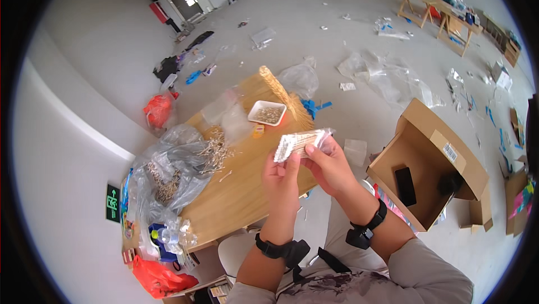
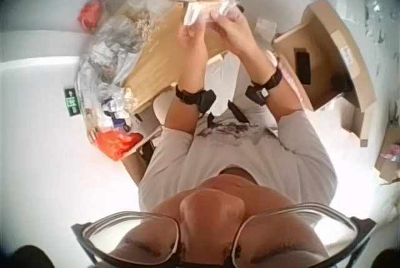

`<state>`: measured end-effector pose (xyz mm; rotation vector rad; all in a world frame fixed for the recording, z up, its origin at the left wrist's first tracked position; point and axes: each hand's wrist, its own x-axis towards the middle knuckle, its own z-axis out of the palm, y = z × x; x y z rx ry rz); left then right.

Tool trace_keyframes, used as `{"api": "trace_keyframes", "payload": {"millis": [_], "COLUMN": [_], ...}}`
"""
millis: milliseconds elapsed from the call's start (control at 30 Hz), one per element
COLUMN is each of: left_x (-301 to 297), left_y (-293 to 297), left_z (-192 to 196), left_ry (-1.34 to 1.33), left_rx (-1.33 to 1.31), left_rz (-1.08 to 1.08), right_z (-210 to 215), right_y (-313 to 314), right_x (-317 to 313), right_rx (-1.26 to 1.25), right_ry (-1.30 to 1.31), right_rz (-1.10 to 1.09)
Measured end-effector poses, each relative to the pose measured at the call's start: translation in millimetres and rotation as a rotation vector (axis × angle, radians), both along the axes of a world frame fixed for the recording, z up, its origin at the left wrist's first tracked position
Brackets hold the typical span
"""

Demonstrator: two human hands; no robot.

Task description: Packing cotton swabs into small plastic bags and applying labels.

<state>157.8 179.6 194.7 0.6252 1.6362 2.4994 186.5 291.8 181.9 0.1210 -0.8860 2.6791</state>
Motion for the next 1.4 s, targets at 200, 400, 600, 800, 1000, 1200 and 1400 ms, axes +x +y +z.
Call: {"api": "trace_keyframes", "payload": {"millis": [200, 400, 600, 800, 1000, 1200, 1400], "left_x": [48, 79, 87, 110, 127, 117, 125], "left_y": [-54, -96, -163, -180, -189, -194, -193], "left_z": [27, 48, 70, 61, 46, 43, 37], "left_ry": [-0.01, 0.028, 0.282, 0.175, 0.291, 0.778, 0.454], "left_rx": [0.092, 0.081, -0.311, -0.066, -0.314, -0.576, -0.394], "left_rz": [0.039, 0.115, 0.078, -0.214, -0.038, 0.23, -0.053], "right_z": [17, 27, 76, 85, 82, 97, 110], "right_y": [-31, -76, -71, -91, -89, -86, -87], "right_x": [51, 80, 91, 109, 126, 140, 137], "right_rx": [0.464, 0.64, 1.334, 1.344, 1.392, 1.543, 1.732], "right_ry": [-0.062, 0.134, 0.466, 0.374, 0.373, 0.568, 0.789], "right_rz": [0.012, -0.067, -0.484, -0.293, -0.218, -0.347, -0.285]}}
